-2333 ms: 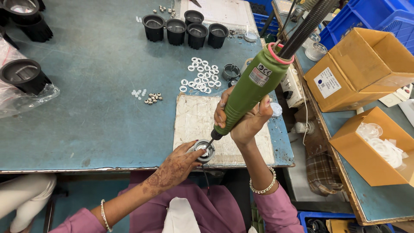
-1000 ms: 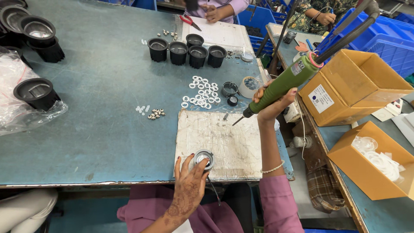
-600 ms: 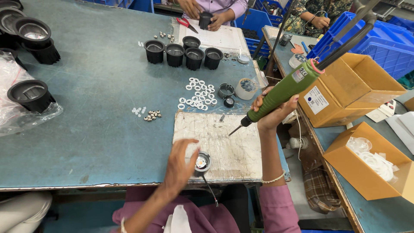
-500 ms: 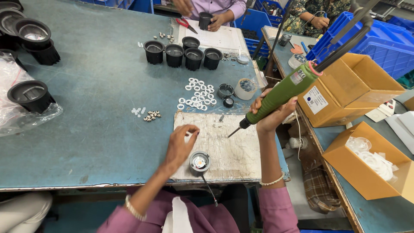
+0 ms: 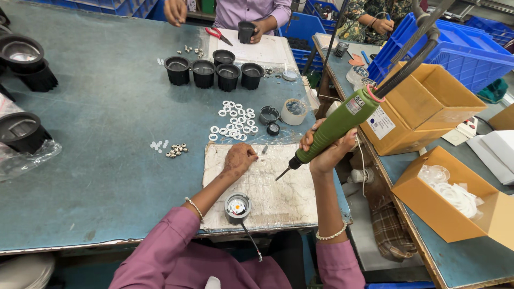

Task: The person assembles small electronic components on a workbench. They place washers and small parts into a cylindrical housing, use a green electric screwdriver to tighten screws, and fit a black plastic cover over the assembly.

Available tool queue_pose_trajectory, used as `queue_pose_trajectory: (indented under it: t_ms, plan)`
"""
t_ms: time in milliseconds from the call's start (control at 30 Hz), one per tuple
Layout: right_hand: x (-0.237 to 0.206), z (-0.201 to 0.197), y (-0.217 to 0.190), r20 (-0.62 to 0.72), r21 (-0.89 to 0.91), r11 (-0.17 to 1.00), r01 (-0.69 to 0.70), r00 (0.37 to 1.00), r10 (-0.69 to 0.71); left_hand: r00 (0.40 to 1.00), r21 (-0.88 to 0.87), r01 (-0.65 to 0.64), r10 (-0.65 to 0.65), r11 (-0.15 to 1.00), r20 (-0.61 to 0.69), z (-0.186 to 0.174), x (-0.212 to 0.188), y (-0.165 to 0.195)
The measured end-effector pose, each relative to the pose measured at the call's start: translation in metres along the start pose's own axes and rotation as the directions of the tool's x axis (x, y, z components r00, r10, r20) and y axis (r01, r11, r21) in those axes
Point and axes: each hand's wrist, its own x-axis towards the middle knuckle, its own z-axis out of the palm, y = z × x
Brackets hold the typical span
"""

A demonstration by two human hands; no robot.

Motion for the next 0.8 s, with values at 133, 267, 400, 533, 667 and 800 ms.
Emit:
queue_pose_trajectory:
  t_ms: [133, 267, 400, 533, 667, 800]
  plan:
    - [0.0, -0.009, 0.009, -0.004, 0.036, 0.999, -0.016, 1.0, 0.016, 1.0, 0.072, -0.028, 0.028, 0.997, -0.003, 0.01, 0.008, 0.006]
    - [-0.008, -0.01, 0.006, 0.024, 0.026, 0.999, -0.029, 0.999, 0.028, 0.98, 0.198, -0.185, 0.195, 0.963, -0.034, 0.016, 0.005, 0.009]
    - [-0.014, -0.009, -0.012, 0.012, 0.029, 0.999, -0.027, 1.0, 0.026, 0.99, -0.019, -0.104, 0.102, 0.994, -0.093, 0.004, 0.0, 0.013]
    - [-0.015, -0.003, -0.032, 0.015, 0.057, 0.998, 0.005, 1.0, -0.006, 0.991, -0.2, -0.038, 0.062, 0.979, 0.117, -0.006, -0.031, 0.018]
    - [-0.013, 0.014, -0.051, -0.049, 0.152, 0.988, 0.02, 0.999, -0.013, 0.952, -0.294, -0.092, 0.171, 0.951, 0.255, -0.016, -0.063, 0.022]
    - [-0.01, 0.038, -0.07, -0.034, 0.183, 0.982, 0.054, 0.998, -0.049, 0.93, -0.331, -0.014, 0.134, 0.944, 0.343, -0.028, -0.081, 0.025]
